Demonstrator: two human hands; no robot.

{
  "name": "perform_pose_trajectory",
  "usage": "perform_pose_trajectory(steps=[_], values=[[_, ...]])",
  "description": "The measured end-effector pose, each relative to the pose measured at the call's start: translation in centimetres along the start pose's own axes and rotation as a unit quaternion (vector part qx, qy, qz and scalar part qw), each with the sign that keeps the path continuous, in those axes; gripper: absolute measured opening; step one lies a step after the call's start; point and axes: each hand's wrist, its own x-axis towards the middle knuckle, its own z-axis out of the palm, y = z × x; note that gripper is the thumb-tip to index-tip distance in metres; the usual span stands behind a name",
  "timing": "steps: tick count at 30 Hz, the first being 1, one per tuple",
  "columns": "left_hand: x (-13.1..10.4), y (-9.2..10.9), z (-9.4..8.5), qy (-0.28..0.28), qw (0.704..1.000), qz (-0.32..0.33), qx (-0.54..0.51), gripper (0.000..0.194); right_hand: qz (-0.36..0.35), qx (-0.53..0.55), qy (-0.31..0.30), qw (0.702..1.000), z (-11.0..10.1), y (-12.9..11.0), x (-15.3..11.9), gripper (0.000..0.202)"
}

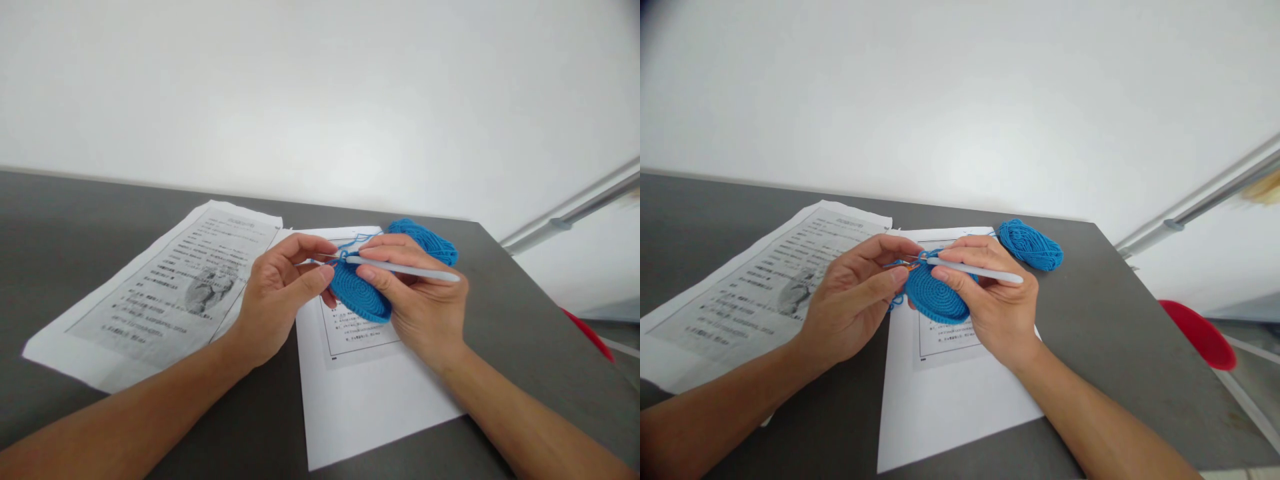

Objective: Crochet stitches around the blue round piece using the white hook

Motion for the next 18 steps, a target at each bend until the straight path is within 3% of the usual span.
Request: perform_pose_trajectory(steps=[7,12,18], values=[[0.5,0.3,-0.2,-0.01,0.999,-0.036,0.017,0.031,0.011,0.002,0.023,1.0,-0.6,0.3,0.3,0.012],[1.0,0.5,-0.7,-0.008,0.996,-0.012,0.089,0.022,0.008,0.004,0.01,1.0,-0.9,0.0,0.4,0.017],[1.3,0.7,-1.4,0.033,0.981,0.028,0.191,0.01,-0.002,0.007,-0.011,1.0,-1.1,-0.1,0.5,0.021]])
